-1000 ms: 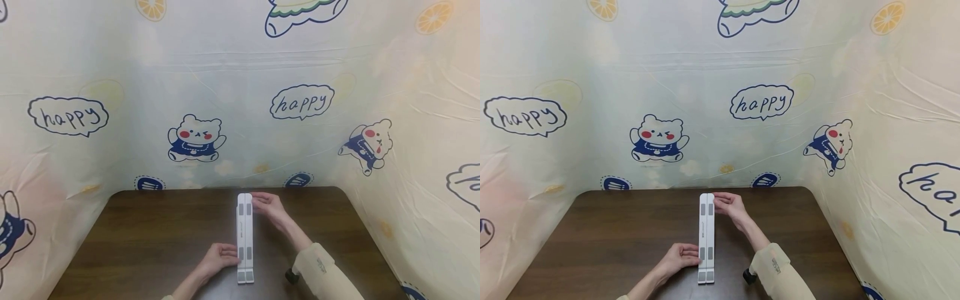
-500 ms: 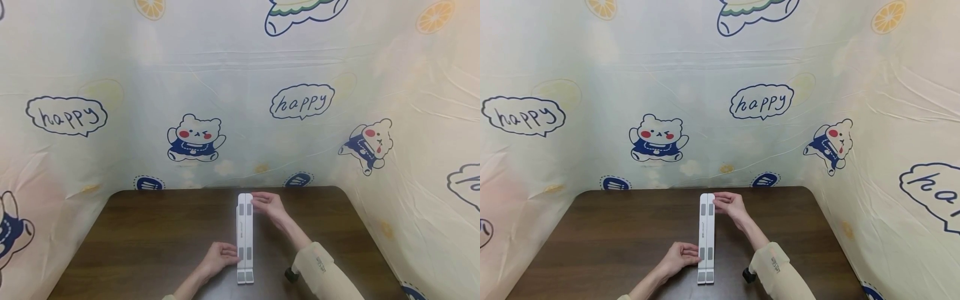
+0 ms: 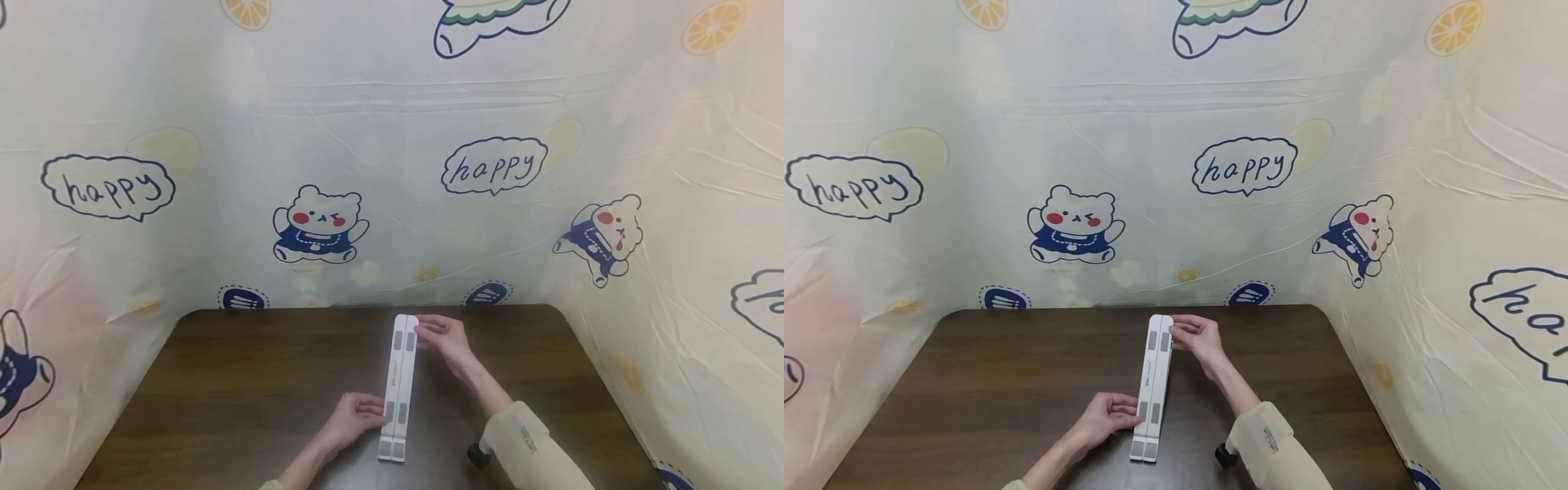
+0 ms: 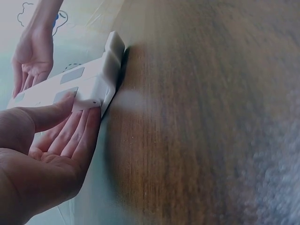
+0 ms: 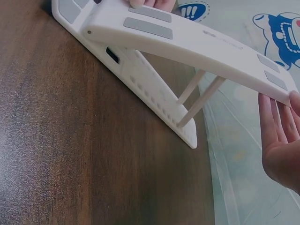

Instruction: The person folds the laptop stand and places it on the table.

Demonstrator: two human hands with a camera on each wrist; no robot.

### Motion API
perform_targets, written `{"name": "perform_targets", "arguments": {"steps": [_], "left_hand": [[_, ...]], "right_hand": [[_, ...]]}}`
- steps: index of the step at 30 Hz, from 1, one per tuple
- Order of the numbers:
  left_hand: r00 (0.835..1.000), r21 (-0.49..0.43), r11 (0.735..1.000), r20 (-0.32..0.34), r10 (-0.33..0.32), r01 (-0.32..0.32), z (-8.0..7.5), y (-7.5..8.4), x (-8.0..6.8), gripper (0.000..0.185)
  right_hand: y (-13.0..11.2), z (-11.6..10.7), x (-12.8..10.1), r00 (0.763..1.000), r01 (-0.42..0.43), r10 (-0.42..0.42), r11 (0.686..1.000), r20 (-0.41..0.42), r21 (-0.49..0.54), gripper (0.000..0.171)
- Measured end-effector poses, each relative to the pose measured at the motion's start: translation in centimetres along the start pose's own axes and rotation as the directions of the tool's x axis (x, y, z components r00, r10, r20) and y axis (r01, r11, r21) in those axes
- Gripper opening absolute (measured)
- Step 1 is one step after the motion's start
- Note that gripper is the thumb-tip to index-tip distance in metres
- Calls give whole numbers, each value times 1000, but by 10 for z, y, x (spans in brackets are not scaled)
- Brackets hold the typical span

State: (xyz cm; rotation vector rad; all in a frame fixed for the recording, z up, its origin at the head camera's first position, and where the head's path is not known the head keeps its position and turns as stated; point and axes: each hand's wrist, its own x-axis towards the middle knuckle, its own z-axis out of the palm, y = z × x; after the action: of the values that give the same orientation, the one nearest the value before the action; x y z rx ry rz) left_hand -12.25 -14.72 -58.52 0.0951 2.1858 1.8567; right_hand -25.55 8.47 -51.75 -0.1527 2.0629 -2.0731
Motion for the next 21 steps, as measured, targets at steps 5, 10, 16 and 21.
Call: {"name": "perform_targets", "arguments": {"steps": [5,10,16,21], "left_hand": [[1000,-9,1000,7,6,-6,0,-1,1,40],[1000,-1,1000,8,-3,3,-4,1,1,41],[1000,0,1000,22,12,-12,-8,4,0,42],[1000,5,1000,19,14,-14,-10,4,-2,42]], "right_hand": [[0,-1,-3,1000,2,-2,1000,-12,7,33],[0,-3,-3,1000,-1,1,999,-15,32,32],[2,-4,-5,1000,-7,8,999,-16,51,34],[3,-7,-6,1000,-14,14,999,-2,52,37]]}}
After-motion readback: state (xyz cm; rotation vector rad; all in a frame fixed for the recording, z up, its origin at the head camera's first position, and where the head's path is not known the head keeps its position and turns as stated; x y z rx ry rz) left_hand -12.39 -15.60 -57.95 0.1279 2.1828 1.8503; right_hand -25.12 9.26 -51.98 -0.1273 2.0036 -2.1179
